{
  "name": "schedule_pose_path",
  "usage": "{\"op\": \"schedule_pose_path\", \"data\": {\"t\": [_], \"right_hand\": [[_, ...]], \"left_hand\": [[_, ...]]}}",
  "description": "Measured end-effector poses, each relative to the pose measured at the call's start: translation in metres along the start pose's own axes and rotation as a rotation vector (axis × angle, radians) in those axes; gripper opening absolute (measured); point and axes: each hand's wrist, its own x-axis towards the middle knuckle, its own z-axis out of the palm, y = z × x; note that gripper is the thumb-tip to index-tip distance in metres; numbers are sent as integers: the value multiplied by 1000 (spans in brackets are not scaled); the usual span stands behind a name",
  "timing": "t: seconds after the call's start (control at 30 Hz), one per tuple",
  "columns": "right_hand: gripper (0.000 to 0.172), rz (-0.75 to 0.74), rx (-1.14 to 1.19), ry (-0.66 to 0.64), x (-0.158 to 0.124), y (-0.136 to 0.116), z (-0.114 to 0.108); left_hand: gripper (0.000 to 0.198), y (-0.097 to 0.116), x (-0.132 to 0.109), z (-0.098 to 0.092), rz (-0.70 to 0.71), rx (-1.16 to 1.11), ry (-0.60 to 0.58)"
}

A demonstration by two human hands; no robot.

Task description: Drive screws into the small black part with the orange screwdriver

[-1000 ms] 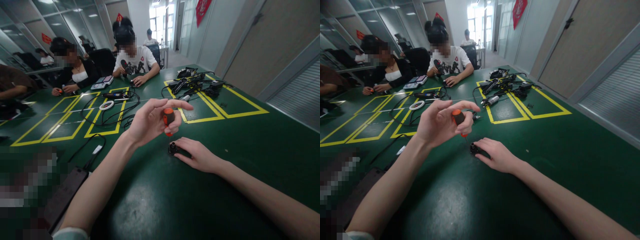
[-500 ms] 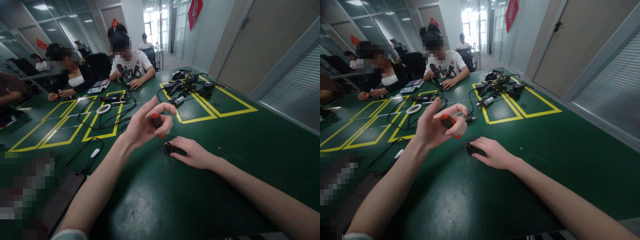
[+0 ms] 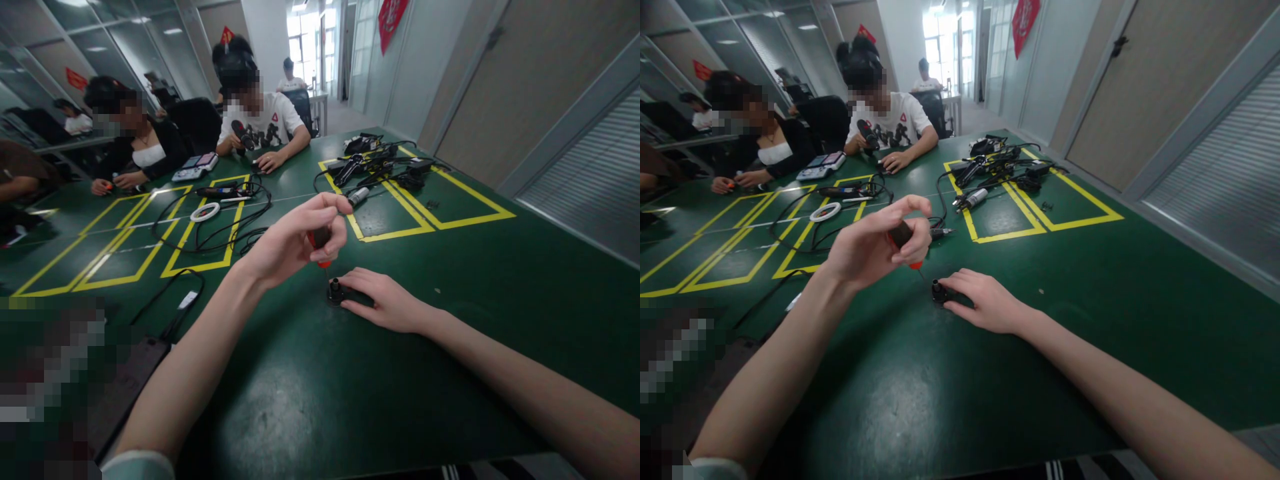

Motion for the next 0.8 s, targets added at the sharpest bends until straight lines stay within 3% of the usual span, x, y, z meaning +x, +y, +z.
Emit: {"op": "schedule_pose_path", "data": {"t": [0.1, 0.3, 0.43, 0.53, 0.67, 0.8], "right_hand": [[29, -6, -6, 10, 0, 0, -1], [27, -17, -56, 44, 1, 0, 0], [33, -12, -39, 39, 1, -1, 2], [45, -17, -43, 43, 0, -1, 3], [47, -6, -45, 52, -1, -1, 2], [44, -12, -48, 63, -2, 0, 2]], "left_hand": [[32, 1, 0, -1, -3, 10, -18], [14, -2, -3, 4, 39, 46, -33], [26, -7, -4, 7, 89, 40, -35], [21, -6, -4, 9, 81, 28, -47], [34, -2, -3, 8, 44, 29, -83], [23, -2, -3, 5, 42, 65, -102]]}}
